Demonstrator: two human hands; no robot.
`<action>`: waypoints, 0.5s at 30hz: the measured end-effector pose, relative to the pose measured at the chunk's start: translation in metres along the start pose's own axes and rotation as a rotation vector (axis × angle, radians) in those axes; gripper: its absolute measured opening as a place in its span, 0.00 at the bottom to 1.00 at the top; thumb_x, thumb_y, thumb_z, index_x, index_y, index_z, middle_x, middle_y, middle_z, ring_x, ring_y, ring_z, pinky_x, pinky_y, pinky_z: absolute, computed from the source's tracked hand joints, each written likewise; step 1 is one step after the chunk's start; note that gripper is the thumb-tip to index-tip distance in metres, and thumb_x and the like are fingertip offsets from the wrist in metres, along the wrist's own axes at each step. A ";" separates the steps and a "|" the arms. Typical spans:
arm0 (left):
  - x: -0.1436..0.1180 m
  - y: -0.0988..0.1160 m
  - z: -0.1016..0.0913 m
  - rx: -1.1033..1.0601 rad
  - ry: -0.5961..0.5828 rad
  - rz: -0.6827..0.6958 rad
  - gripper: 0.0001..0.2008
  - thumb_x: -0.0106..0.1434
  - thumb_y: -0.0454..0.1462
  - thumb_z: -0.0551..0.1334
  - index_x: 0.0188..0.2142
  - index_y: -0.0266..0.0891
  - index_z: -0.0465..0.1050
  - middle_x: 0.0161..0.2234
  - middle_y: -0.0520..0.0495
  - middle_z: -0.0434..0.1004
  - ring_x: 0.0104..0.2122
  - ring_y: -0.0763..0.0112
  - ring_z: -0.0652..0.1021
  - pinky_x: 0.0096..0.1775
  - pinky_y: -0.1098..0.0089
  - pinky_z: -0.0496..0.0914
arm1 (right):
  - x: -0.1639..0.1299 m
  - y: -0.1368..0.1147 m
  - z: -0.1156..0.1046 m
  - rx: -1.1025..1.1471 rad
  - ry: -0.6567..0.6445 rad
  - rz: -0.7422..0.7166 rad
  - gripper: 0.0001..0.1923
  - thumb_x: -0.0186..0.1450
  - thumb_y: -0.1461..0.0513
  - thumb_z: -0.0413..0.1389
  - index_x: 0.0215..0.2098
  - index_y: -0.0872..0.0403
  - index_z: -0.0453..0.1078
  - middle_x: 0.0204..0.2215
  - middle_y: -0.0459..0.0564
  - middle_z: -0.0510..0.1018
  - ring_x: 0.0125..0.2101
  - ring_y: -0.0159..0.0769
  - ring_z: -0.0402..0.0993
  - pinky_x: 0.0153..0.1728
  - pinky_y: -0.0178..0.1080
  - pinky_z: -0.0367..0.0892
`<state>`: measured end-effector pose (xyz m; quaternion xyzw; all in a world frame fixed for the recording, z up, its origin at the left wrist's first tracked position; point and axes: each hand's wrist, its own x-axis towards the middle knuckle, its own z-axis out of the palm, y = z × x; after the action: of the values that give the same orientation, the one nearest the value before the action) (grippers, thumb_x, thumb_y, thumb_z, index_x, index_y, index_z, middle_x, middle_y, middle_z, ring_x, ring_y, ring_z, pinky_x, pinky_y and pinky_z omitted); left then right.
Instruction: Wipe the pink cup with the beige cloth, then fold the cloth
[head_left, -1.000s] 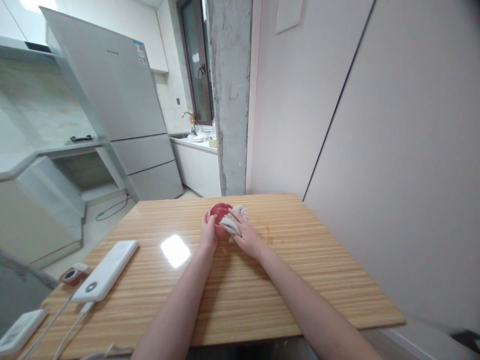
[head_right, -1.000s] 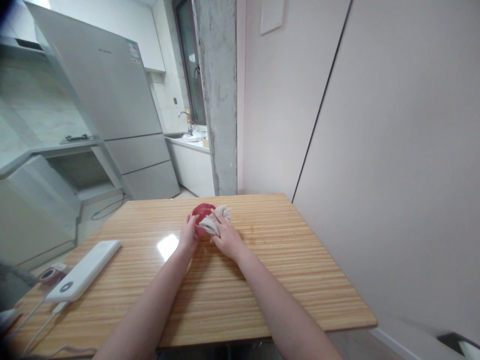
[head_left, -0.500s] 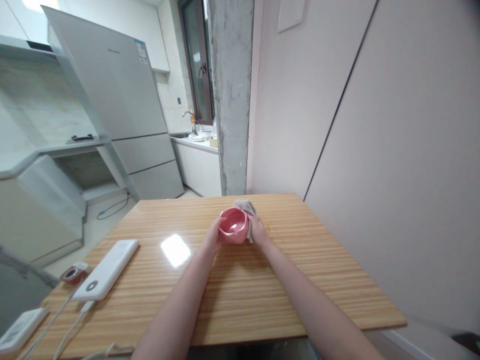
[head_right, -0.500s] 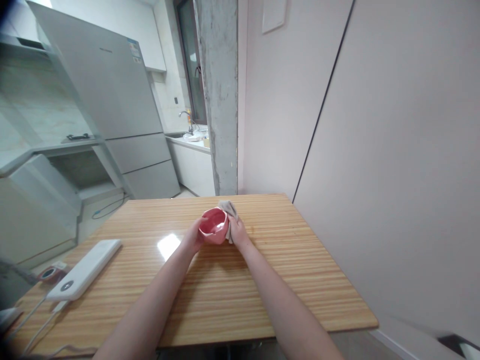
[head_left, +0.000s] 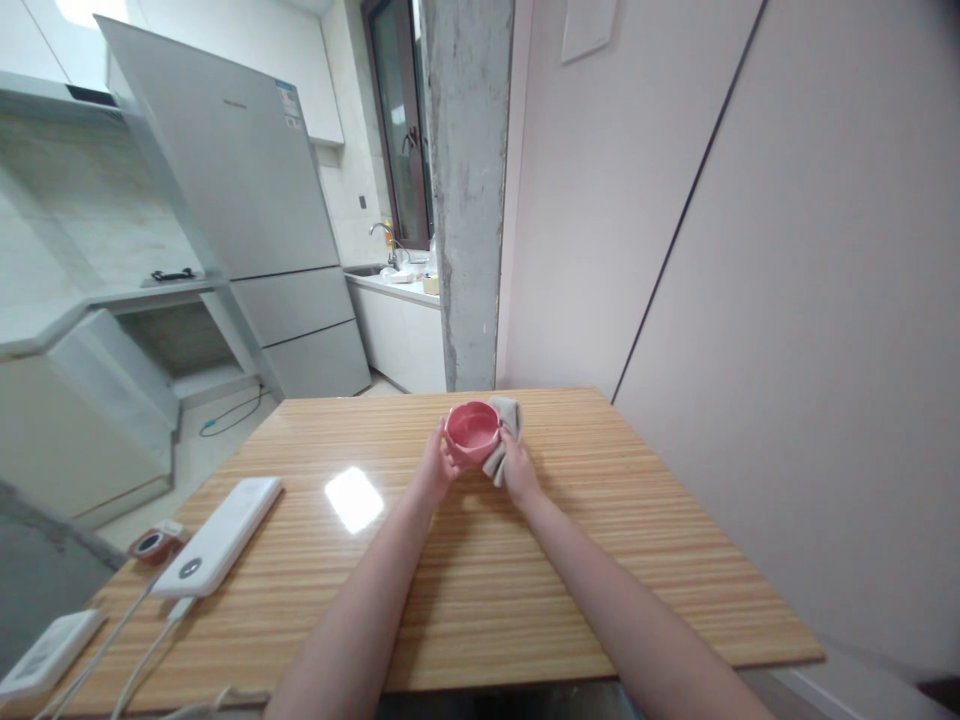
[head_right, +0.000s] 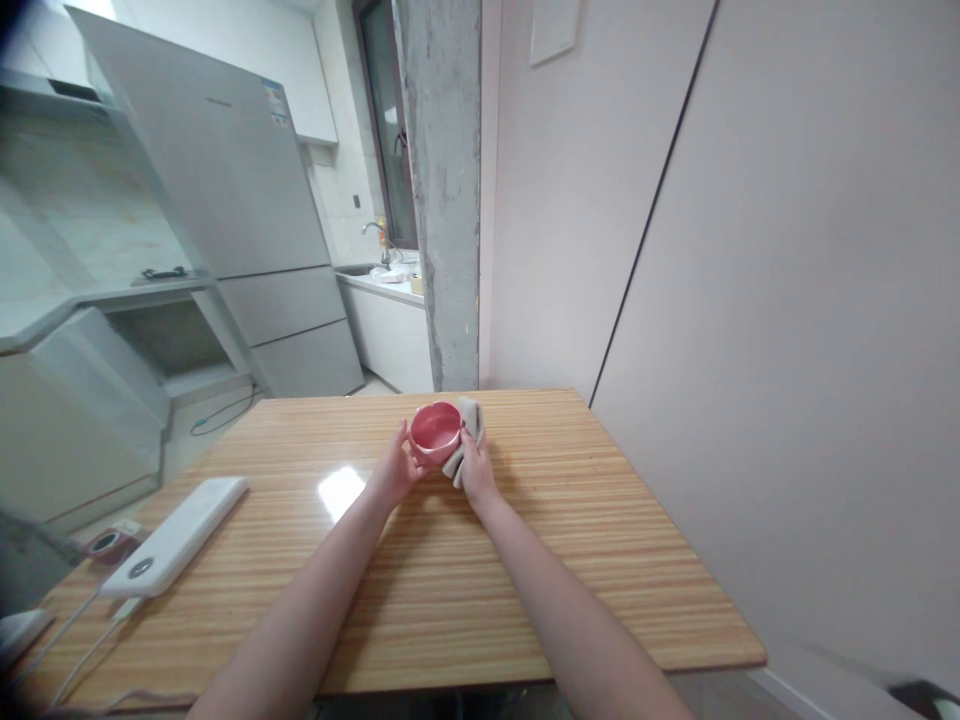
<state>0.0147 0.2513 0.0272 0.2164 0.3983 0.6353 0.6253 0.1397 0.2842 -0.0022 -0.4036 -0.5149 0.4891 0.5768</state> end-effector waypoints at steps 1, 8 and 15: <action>-0.002 0.000 0.001 0.027 -0.012 -0.039 0.23 0.58 0.48 0.61 0.49 0.37 0.72 0.46 0.39 0.77 0.42 0.61 0.78 0.34 0.69 0.74 | 0.004 -0.002 -0.004 0.000 0.011 0.004 0.25 0.63 0.45 0.47 0.46 0.51 0.72 0.45 0.51 0.78 0.53 0.43 0.69 0.57 0.48 0.61; -0.001 -0.003 0.005 0.020 0.089 0.034 0.17 0.61 0.41 0.58 0.48 0.37 0.71 0.45 0.40 0.77 0.42 0.61 0.78 0.35 0.67 0.74 | 0.001 0.000 0.000 -0.020 -0.126 0.042 0.28 0.61 0.41 0.47 0.45 0.52 0.73 0.46 0.51 0.78 0.53 0.42 0.69 0.58 0.47 0.59; 0.004 -0.016 0.002 0.039 0.105 0.249 0.22 0.60 0.48 0.59 0.52 0.44 0.66 0.48 0.44 0.74 0.45 0.65 0.76 0.39 0.70 0.73 | -0.005 0.005 0.006 -0.009 -0.118 -0.054 0.28 0.62 0.41 0.46 0.45 0.50 0.72 0.42 0.51 0.80 0.54 0.40 0.69 0.57 0.45 0.61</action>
<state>0.0258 0.2539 0.0154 0.2425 0.4129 0.7106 0.5156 0.1335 0.2796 -0.0069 -0.3626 -0.5611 0.4937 0.5567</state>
